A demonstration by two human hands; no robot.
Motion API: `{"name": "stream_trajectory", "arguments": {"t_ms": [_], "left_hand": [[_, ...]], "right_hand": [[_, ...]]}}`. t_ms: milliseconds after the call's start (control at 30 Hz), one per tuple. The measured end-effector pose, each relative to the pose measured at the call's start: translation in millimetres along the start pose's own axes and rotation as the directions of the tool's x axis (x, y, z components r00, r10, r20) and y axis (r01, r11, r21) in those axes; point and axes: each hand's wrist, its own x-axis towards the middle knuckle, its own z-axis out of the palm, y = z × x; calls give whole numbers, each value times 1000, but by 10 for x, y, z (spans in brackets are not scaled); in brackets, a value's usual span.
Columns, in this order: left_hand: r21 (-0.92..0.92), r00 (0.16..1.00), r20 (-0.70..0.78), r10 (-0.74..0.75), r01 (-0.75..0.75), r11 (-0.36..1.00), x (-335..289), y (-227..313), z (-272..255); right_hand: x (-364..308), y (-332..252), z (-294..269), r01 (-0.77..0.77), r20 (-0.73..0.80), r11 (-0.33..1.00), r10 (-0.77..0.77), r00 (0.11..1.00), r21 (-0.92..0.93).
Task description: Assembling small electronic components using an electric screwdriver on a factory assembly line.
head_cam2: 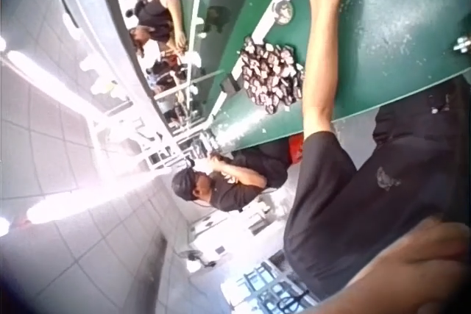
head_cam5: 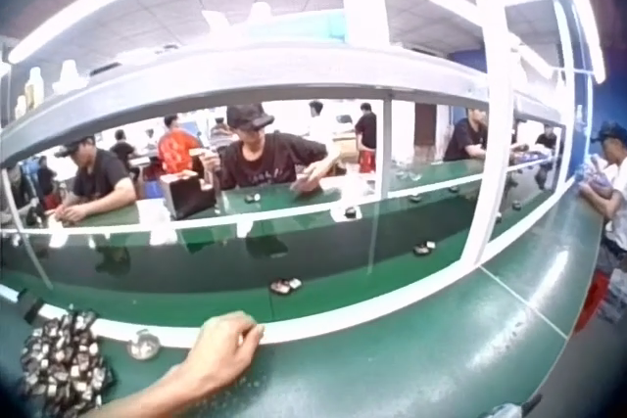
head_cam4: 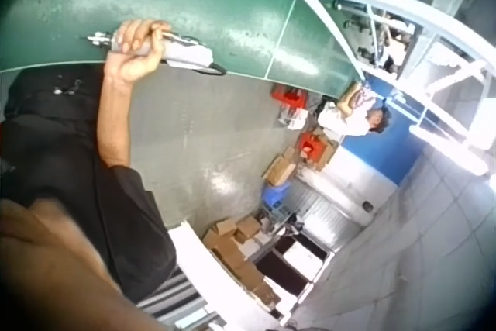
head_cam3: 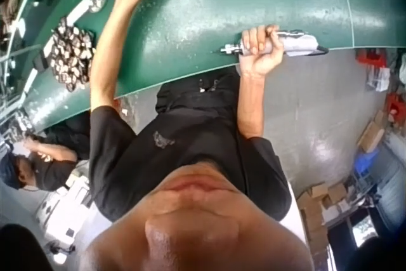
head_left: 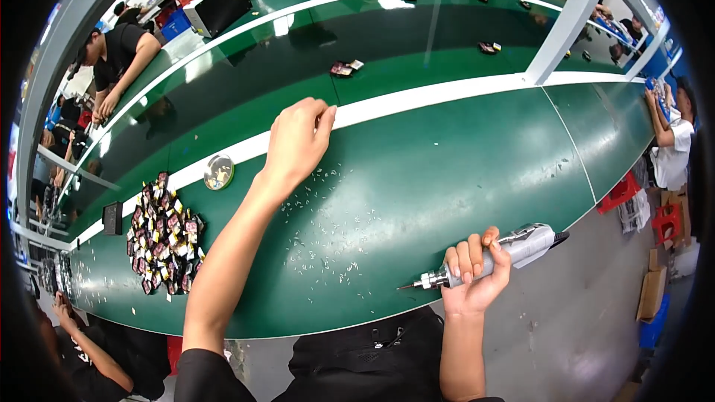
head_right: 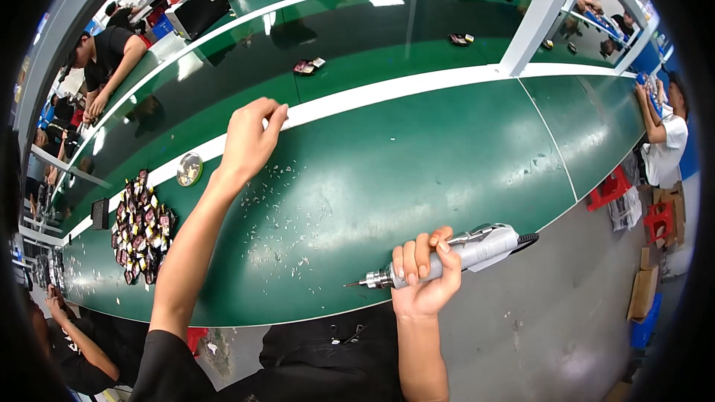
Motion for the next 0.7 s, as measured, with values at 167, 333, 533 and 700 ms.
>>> {"name": "stream_trajectory", "arguments": {"t_ms": [167,333,533,700], "left_hand": [[232,989,-24,-146,148,962,719,-171,412],[293,991,-54,-124,135,947,1002,-358,653],[51,999,-35,23,-21,999,854,-263,575],[-272,916,161,367,-317,909,0,551,451]], "right_hand": [[48,-43,-77,-11,105,1000,13,994,-15],[65,-40,-65,-60,105,996,66,992,-58],[17,-91,-92,-62,95,997,66,993,-42],[-5,-140,-133,-103,138,995,103,985,-5]]}}
